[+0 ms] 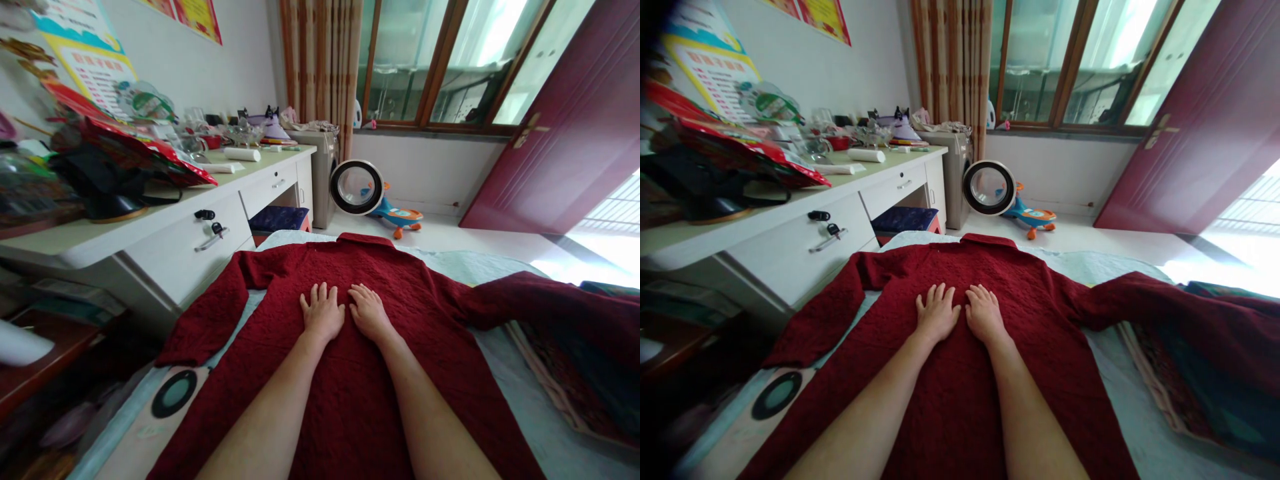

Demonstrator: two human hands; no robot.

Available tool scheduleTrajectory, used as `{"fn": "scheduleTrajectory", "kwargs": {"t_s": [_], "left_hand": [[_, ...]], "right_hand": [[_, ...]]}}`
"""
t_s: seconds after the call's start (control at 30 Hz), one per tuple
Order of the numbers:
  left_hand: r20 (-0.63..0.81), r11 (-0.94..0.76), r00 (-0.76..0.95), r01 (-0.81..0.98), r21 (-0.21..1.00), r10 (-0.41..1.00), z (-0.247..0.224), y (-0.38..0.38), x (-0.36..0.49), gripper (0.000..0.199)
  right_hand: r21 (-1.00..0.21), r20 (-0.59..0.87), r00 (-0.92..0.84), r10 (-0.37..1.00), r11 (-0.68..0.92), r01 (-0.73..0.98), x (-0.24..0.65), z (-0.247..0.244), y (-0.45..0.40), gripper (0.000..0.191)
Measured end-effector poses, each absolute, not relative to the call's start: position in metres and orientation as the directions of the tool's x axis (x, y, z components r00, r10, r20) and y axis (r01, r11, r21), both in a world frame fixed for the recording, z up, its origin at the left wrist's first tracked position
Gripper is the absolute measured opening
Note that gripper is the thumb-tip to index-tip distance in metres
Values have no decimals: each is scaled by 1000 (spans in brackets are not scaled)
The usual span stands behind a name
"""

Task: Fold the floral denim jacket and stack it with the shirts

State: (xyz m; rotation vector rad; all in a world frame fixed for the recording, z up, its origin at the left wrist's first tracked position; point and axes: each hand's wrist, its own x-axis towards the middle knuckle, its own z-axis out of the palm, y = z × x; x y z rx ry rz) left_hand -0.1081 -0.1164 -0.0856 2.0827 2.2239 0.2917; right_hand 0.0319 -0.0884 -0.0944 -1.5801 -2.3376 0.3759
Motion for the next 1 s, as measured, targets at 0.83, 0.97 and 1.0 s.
{"fn": "scheduleTrajectory", "kwargs": {"t_s": [0.83, 0.97, 1.0], "left_hand": [[74, 61, -76, 980, 191, 994, -86, -116, -106, 52], [93, 53, -71, 982, 179, 993, -86, -116, -105, 52], [97, 50, -68, 983, 177, 993, -86, -117, -105, 52]], "right_hand": [[-381, 88, -339, 937, 346, 857, 30, -88, -92, 46], [-385, 91, -338, 937, 346, 855, 30, -87, -92, 46], [-387, 92, -336, 937, 345, 855, 30, -86, -92, 46]]}}
